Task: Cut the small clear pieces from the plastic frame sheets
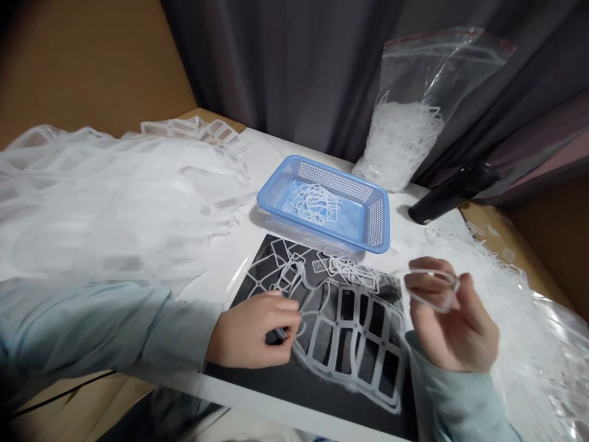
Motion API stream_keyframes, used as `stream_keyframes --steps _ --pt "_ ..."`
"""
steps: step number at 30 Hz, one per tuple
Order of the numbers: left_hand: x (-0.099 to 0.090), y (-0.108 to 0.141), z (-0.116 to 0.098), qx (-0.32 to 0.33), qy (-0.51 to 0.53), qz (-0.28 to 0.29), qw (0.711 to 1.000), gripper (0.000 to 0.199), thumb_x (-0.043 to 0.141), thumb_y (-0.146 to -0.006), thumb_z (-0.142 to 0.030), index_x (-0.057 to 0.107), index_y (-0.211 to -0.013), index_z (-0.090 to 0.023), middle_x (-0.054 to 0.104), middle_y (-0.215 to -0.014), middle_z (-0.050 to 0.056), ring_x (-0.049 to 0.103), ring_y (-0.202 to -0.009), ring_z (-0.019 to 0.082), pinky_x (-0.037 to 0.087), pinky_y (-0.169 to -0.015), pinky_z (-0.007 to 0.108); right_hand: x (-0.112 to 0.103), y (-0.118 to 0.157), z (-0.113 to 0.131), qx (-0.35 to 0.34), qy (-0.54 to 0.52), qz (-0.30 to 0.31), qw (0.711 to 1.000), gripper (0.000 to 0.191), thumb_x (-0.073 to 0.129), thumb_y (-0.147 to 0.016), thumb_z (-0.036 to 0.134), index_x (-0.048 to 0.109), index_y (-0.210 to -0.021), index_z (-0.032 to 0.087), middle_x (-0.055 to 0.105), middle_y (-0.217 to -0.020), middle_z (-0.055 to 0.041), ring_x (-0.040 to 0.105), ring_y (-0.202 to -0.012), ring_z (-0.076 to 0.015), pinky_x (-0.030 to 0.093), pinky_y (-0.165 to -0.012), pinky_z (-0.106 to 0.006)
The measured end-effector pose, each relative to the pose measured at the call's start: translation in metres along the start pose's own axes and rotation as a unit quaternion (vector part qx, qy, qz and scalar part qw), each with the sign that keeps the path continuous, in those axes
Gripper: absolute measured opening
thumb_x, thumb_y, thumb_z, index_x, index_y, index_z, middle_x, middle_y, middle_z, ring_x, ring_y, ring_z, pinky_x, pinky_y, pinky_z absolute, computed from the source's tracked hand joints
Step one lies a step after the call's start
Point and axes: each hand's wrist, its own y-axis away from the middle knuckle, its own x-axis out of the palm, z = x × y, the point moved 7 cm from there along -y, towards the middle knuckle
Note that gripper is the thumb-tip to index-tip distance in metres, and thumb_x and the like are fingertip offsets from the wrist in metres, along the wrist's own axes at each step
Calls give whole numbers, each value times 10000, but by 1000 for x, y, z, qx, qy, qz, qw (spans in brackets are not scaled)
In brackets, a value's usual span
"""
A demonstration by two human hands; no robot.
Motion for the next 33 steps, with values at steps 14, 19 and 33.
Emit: stream_keyframes --steps 14,19,33 --pt "-5 0 -2 -16 -3 -28 999 340 680 -735 -191 343 -688 -182 436 -673 -61 396 -623 100 292 -703 273 42 27 -18 -213 686 197 667 71 610 -949 263 667 -934 223 662 -1118 -58 616 -1095 -227 487 -895 -324" --pt "-3 1 1 -18 -4 -35 999 336 636 -725 -162 302 -725 -199 472 -654 -73 420 -621 106 311 -708 267 35 28 -22 -160 636 161 738 103 608 -953 257 648 -872 207 664 -986 -54 647 -790 -166 508 -662 -267" --pt "-3 1 -2 9 -14 -35 999 255 543 -730 -101 306 -716 -195 417 -655 -54 385 -627 116 293 -679 278 36 62 -103 22 511 261 818 228 557 -971 270 550 -769 166 601 -751 -28 546 -687 -137 413 -643 -248"
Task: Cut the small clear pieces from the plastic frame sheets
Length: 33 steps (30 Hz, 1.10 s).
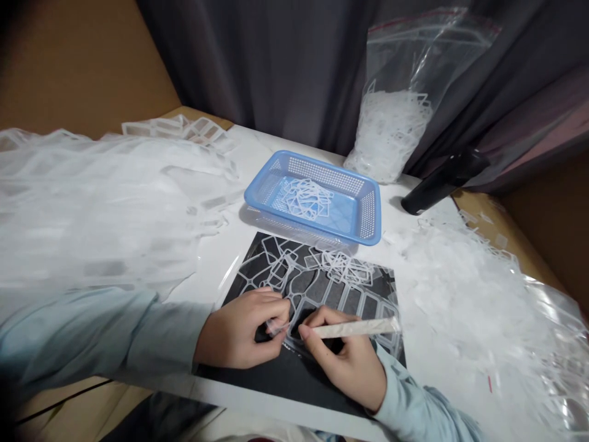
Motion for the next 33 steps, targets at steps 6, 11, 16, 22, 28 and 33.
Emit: stream_keyframes --steps 6,11,16,22,28,33 --pt "0 0 0 3 12 3 1000 263 541 -725 -86 301 -711 -192 397 -665 -57 379 -622 108 282 -683 280 2 1 2 -21 29 14 999 157 559 -970 234 570 -825 175 637 -814 -39 596 -737 -147 436 -673 -253" --pt "-1 -1 0 -1 28 1 1000 255 515 -738 -85 288 -706 -198 385 -654 -52 375 -622 113 299 -686 274 9 2 13 -77 89 41 992 91 534 -977 194 592 -907 196 645 -909 -64 609 -848 -186 457 -767 -302" --pt "-5 -3 -1 -8 55 -8 998 261 460 -799 -110 233 -716 -210 416 -657 -42 383 -640 114 333 -662 249 13 3 18 -100 97 49 989 85 502 -984 172 580 -963 200 627 -1059 -99 596 -976 -211 449 -859 -338" --pt "-6 -4 -2 -6 68 1 998 277 464 -752 -79 225 -708 -211 369 -646 -44 364 -634 113 309 -629 252 4 -2 2 33 -50 52 997 198 508 -1003 311 614 -898 181 662 -989 -87 617 -969 -210 460 -863 -314" --pt "-4 -4 -2 1 65 20 998 301 443 -714 -31 204 -717 -213 330 -680 -33 328 -654 126 288 -633 267 -8 -7 -10 145 -191 94 966 276 581 -969 408 556 -816 180 685 -948 -69 607 -941 -191 428 -859 -291" --pt "-3 -3 0 -6 57 35 998 311 453 -709 -18 211 -715 -213 338 -687 -34 321 -653 129 291 -644 273 -19 -9 -19 170 -341 85 921 262 642 -929 387 546 -789 187 666 -862 -55 583 -807 -158 432 -733 -265"
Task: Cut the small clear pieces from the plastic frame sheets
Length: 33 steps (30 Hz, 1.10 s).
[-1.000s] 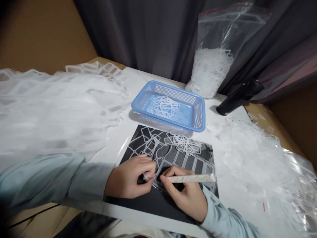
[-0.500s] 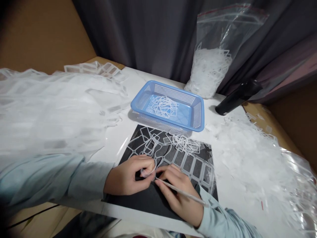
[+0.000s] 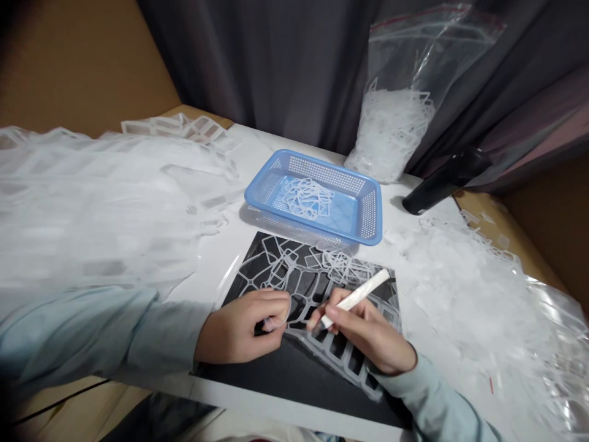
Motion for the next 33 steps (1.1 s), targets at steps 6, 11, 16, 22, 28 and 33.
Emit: stream_keyframes --steps 6,11,16,22,28,33 --pt "0 0 1 5 -2 0 1000 288 458 -697 -26 232 -706 -205 350 -687 -41 313 -635 123 282 -658 280 -50 7 31 -158 -203 -171 951 214 789 -774 346 603 -828 253 544 -692 3 500 -635 -147 433 -551 -252" --pt "2 0 1 6 -7 -4 1000 270 464 -677 -31 248 -691 -194 352 -675 -47 312 -620 116 265 -673 286 -63 19 53 -270 -281 -207 897 227 819 -744 237 592 -748 243 546 -695 28 456 -606 -124 436 -514 -231" --pt "0 1 1 -8 -11 -8 1000 251 474 -724 -59 263 -711 -195 370 -672 -46 330 -635 121 271 -687 284 -65 21 61 -277 -184 -223 916 185 779 -814 323 626 -792 220 606 -780 21 498 -673 -106 486 -606 -197" --pt "-2 3 1 -43 -6 -11 999 246 478 -861 -180 260 -749 -204 493 -694 -48 382 -629 120 306 -699 282 -42 14 50 -205 242 -256 913 224 632 -940 365 644 -789 200 614 -1188 -61 576 -965 -181 479 -800 -285" --pt "-3 6 8 -107 37 -19 993 306 572 -873 -327 319 -754 -204 545 -708 -37 463 -697 140 314 -667 281 -7 10 40 -190 319 -134 919 272 593 -967 329 624 -751 167 610 -862 -47 608 -793 -142 492 -745 -252" --pt "-6 6 9 -115 71 -24 991 212 432 -921 -257 287 -774 -211 539 -691 -49 486 -636 120 327 -620 269 8 2 -7 10 157 -16 987 288 638 -933 409 598 -838 140 643 -918 -66 665 -688 -135 553 -598 -222"
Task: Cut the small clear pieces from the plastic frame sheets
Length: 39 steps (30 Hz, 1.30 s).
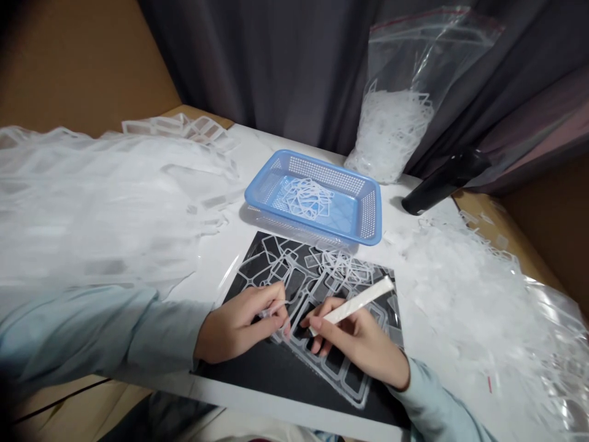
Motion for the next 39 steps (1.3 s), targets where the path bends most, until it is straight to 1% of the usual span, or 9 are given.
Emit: stream_keyframes --steps 6,9,12,14,16,20,23,33,39 --pt "-1 2 1 -6 -12 -14 1000 158 476 -872 -243 330 -816 -214 563 -717 -36 489 -623 124 339 -611 269 9 0 -8 4 1 7 1000 294 634 -935 422 594 -888 135 611 -705 -10 657 -614 -114 540 -567 -180" --pt "1 3 -2 2 -22 -14 1000 274 600 -811 -314 346 -825 -214 587 -753 -33 495 -647 128 352 -628 267 11 0 -7 -1 4 5 1000 302 631 -936 427 585 -873 135 596 -693 0 646 -585 -105 515 -530 -166" --pt "3 3 -6 28 -46 -31 998 448 744 -666 -366 349 -812 -215 578 -718 -48 494 -644 131 360 -633 264 11 2 -8 1 11 3 1000 308 613 -947 440 576 -890 139 587 -656 9 630 -552 -99 486 -513 -163" --pt "4 3 -6 48 -79 -48 995 492 785 -602 -353 353 -794 -214 555 -701 -55 484 -636 130 356 -640 265 12 3 -10 4 19 5 1000 309 600 -954 447 578 -907 142 582 -643 12 622 -541 -98 465 -501 -162" --pt "5 3 -6 65 -107 -50 991 438 756 -626 -281 355 -787 -212 541 -706 -58 470 -624 123 345 -644 264 12 4 -12 4 25 4 1000 305 594 -959 443 578 -896 145 568 -637 17 611 -530 -95 448 -492 -165" --pt "4 2 -4 78 -123 -52 988 290 590 -718 -139 324 -806 -215 547 -728 -50 477 -657 132 334 -654 262 12 3 -12 -5 35 -1 999 297 591 -963 434 580 -887 147 548 -685 16 609 -535 -95 439 -487 -175" --pt "3 2 -5 82 -122 -54 988 246 528 -769 -134 300 -809 -217 550 -725 -52 473 -654 133 340 -672 265 12 2 -10 -13 45 -5 999 296 595 -960 430 604 -888 143 545 -780 5 608 -551 -82 444 -494 -176" --pt "4 2 -7 101 -122 -61 986 246 510 -761 -97 295 -791 -214 512 -732 -58 461 -664 125 335 -680 258 16 5 -8 -40 95 -28 994 294 546 -991 416 619 -901 146 577 -796 -10 607 -554 -82 455 -516 -178" --pt "2 3 -11 108 -120 -62 985 221 503 -784 -106 309 -775 -211 495 -730 -49 450 -645 118 342 -688 262 17 7 -13 -22 87 -35 995 343 523 -987 472 568 -919 139 627 -953 -68 597 -492 -69 370 -411 -167"
